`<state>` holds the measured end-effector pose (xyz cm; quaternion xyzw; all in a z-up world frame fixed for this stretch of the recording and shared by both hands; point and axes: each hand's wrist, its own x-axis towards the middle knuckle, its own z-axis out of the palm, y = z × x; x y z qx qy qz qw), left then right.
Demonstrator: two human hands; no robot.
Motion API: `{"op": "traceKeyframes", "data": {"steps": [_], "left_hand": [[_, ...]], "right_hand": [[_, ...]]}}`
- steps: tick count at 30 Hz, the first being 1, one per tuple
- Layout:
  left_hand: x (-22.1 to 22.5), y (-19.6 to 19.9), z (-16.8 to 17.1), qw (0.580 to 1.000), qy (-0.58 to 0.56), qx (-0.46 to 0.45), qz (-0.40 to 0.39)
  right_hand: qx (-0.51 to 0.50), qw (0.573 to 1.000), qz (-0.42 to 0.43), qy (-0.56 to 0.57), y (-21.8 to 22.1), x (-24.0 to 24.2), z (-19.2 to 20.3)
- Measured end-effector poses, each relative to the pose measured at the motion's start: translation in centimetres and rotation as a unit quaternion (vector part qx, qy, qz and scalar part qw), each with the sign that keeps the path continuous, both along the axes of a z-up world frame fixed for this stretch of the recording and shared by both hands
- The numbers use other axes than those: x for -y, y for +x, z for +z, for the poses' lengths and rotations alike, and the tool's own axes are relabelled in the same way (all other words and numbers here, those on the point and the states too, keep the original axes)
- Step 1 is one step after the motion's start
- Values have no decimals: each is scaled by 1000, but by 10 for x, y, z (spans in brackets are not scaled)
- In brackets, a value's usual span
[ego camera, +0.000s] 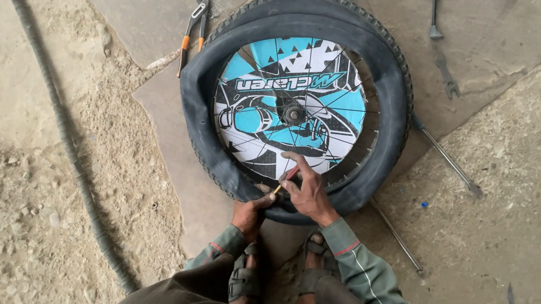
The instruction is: Replacing the inner tube and repairing a bicycle tire using levers.
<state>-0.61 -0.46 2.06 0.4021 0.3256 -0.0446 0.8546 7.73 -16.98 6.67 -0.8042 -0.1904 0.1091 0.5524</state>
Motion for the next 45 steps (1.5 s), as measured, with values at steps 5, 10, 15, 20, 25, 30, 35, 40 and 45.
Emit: {"op": "traceKeyframes", "data": {"steps": [5,10,15,20,25,30,35,40,45], "left_hand": [[1,0,4,1000,1,0,-12],[1,1,6,1000,17,-14,-11],[1,0,-1,1000,15,-5,-10],[1,-1,1,1000,22,10,-8],[2,0,3,1000,15,12,-5],[-2,-1,15,1000,-3,16,-15],[-16,-9,-14,994,-55,69,-56],[-30,-13,0,983,-83,61,-149],[-58,-21,-21,973,-33,-19,-229]], "right_hand": [[-14,1000,18,2,-1,2,-6],[-22,1000,14,8,0,1,-8],[-34,998,21,39,0,3,-10],[-47,997,30,50,1,3,-3],[-62,998,2,30,-1,0,-10],[-49,996,-40,55,-5,11,0],[-184,942,-97,263,-7,81,38],[-167,872,-334,316,13,239,1],[-242,853,-463,-10,27,386,-107]]}}
